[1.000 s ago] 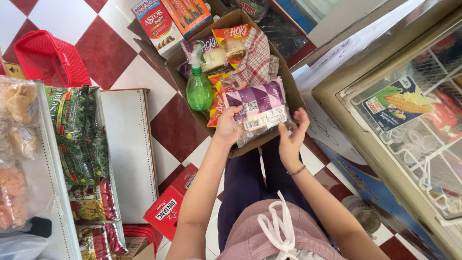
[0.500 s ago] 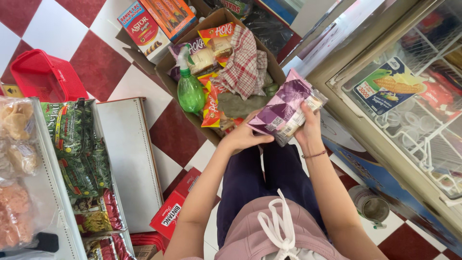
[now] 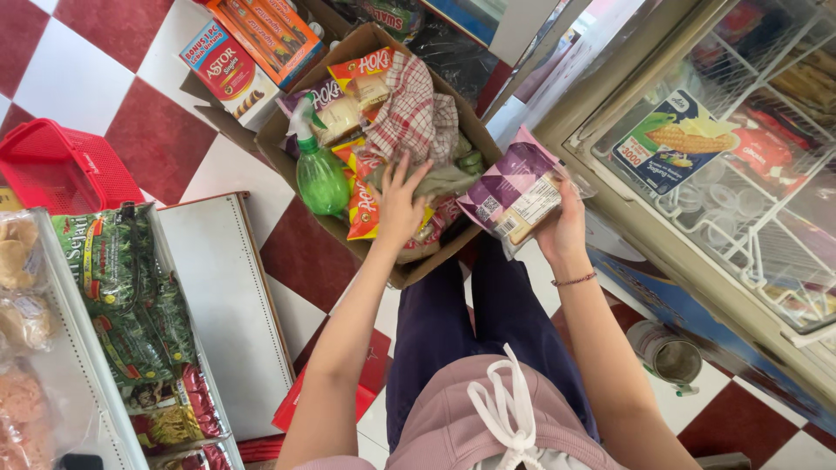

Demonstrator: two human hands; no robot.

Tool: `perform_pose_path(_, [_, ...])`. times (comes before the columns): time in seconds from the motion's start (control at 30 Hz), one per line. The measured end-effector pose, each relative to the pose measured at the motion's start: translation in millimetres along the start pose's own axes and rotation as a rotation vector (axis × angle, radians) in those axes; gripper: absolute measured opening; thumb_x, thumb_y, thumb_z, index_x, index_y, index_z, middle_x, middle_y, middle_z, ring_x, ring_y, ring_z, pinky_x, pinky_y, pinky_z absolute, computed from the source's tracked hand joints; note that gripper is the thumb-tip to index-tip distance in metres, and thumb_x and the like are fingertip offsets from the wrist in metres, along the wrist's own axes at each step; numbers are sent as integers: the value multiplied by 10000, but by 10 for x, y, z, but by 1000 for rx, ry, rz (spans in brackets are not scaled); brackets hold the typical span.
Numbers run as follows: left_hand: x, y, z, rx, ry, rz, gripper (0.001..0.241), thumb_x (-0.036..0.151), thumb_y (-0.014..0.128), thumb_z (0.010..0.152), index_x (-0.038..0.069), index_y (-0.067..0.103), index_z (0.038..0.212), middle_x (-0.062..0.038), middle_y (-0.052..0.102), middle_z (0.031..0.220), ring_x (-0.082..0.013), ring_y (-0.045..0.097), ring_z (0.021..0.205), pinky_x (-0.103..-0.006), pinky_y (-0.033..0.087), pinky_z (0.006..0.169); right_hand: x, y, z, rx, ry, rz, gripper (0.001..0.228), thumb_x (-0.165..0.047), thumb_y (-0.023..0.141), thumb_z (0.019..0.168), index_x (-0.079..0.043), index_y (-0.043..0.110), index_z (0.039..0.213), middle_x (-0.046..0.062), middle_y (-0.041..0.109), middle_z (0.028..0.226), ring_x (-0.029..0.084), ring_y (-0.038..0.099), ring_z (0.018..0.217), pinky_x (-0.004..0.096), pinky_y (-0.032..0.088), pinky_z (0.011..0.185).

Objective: The person scans several bread packages using a handheld barcode scanner and places the packages onto a store shelf one by one.

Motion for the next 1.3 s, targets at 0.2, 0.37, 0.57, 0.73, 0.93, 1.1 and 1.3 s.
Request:
perform_pose_path(0.2, [1174,-529,-510,283,119,-456,732,81,622,925,225,442,1620,-49,419,1700,-318,388,1613,-669,293,1316,58,77,-84,-48,-151,-80,372,-223,525,1135,-14,533,1442,96,618,1402,232,596,1290,416,469,1132])
perform_pose_path(0.37, [1743,-747,-527,322,386,-110,748,399,795,722,341,534,1420,-61,348,1643,-349,317,1537,-807,139,1139,69,456,-360,-41,-60,2,464,-333,468,1086,-80,471,1475,83,591,1437,247,602,1302,429,496,1119])
perform_pose_path(0.57, [1849,-880,-480,436,717,183,767,409,796,736,462,579,1470,18,398,1570,-317,343,1406,-681,190,1191,-148,683,-494,-240,-3,171,497,-373,472,1092,-69,461,1485,115,558,1475,290,572,1336,479,487,1131])
perform_pose_path(0.73, [1927,-892,-541,613,675,213,753,404,790,696,385,637,1433,-12,451,1250,-241,409,1239,-638,162,1090,-358,864,-579,-179,-75,77,481,-340,478,1112,-41,462,1489,109,564,1462,265,567,1346,451,467,1158])
perform_pose_path(0.93, [1612,-961,-389,531,174,-121,722,241,784,763,120,645,1462,-106,416,1247,-319,414,1225,-477,308,1136,-783,1412,-731,-359,-181,-40,680,-486,462,1103,34,441,1541,149,538,1535,278,536,1423,467,426,1221])
perform_pose_path(1.1, [1790,-1248,-225,357,431,-443,801,308,801,843,110,457,1538,-173,434,1534,-403,464,1404,-496,379,1207,-793,1519,-641,-326,-149,-106,708,-511,470,1082,11,405,1556,109,505,1550,263,480,1446,463,382,1226])
perform_pose_path(1.3, [1931,-1202,137,194,157,-348,729,419,690,963,182,427,1601,-180,386,1624,-402,442,1392,-550,336,1171,-522,1381,-376,-202,-86,-132,677,-496,523,1048,-19,438,1520,70,529,1499,227,489,1400,469,390,1191])
Point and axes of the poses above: each hand's wrist, its own z-axis towards the middle knuckle, its own y-axis out of the palm, x = y × z, the point moved 6 cm from there along z, towards the middle knuckle
